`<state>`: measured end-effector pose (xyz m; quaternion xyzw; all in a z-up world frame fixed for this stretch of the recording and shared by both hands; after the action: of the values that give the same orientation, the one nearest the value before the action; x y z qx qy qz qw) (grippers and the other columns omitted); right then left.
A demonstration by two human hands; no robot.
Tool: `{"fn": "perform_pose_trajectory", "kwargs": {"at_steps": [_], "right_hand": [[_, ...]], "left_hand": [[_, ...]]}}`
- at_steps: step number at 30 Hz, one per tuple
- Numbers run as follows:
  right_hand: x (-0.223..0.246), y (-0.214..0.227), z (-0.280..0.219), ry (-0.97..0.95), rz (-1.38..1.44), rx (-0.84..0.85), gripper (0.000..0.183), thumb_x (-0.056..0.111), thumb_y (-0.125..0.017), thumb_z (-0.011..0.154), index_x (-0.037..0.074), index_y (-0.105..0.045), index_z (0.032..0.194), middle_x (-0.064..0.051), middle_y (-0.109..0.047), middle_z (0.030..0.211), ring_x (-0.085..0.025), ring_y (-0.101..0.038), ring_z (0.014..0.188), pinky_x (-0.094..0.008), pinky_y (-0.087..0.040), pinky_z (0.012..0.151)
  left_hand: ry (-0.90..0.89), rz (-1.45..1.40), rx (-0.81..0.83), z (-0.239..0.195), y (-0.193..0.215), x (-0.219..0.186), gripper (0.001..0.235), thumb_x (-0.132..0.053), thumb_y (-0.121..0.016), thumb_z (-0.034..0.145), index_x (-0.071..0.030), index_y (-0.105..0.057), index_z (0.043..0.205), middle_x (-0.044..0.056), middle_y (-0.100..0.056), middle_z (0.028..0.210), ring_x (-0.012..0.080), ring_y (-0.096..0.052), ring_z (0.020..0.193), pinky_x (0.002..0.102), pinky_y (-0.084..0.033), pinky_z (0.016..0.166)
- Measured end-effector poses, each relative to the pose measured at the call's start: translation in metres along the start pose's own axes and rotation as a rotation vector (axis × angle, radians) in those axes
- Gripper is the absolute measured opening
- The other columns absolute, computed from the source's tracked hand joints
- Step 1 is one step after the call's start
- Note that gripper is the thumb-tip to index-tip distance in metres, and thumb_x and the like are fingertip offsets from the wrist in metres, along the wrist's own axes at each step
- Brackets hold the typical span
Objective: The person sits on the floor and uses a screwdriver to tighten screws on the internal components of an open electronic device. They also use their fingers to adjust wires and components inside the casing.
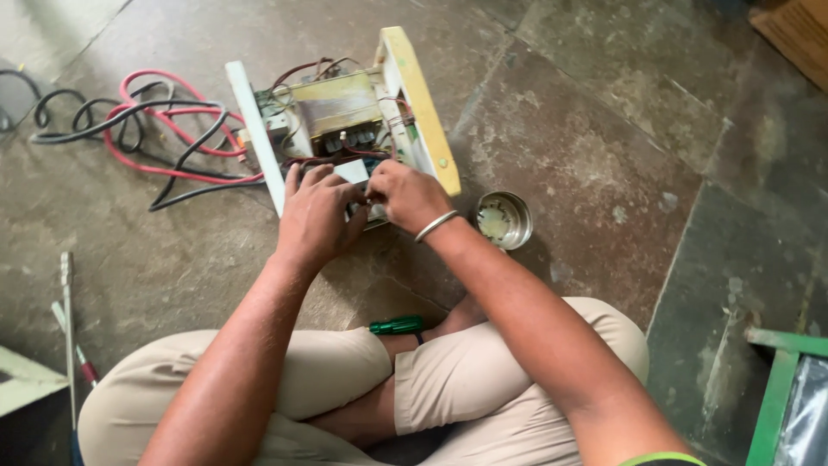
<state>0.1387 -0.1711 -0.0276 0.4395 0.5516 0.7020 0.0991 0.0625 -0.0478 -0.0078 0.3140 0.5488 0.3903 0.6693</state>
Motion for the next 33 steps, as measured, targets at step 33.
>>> {"fn": "perform_pose_trajectory", "kwargs": {"at_steps": [33], "right_hand": [[-0.009,-0.019,0.012,-0.109,-0.161,0.108,0.016,0.016,-0.061,0.090,0.017,-0.077,0.091,-0.007,-0.070,0.103,-0.025,-0.072,0.099,-0.044,-0.052,0.092]], "left_hand": [[0.009,0.024,-0.006,-0.002,-0.007,-0.017,0.014,-0.029,-0.075,0.092,-0.018,-0.080,0.100,0.000,-0.076,0.108,0.0249,-0.064,0.118,0.059,-0.030,0.118]]}}
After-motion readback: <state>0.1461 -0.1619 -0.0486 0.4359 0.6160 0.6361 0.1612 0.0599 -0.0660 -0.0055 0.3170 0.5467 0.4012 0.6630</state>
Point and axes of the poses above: each hand's wrist, its own z-axis towards the middle knuckle, its own y-axis out of the back of the hand, x = y × z, the point moved 7 cm from there along z, towards the middle knuckle
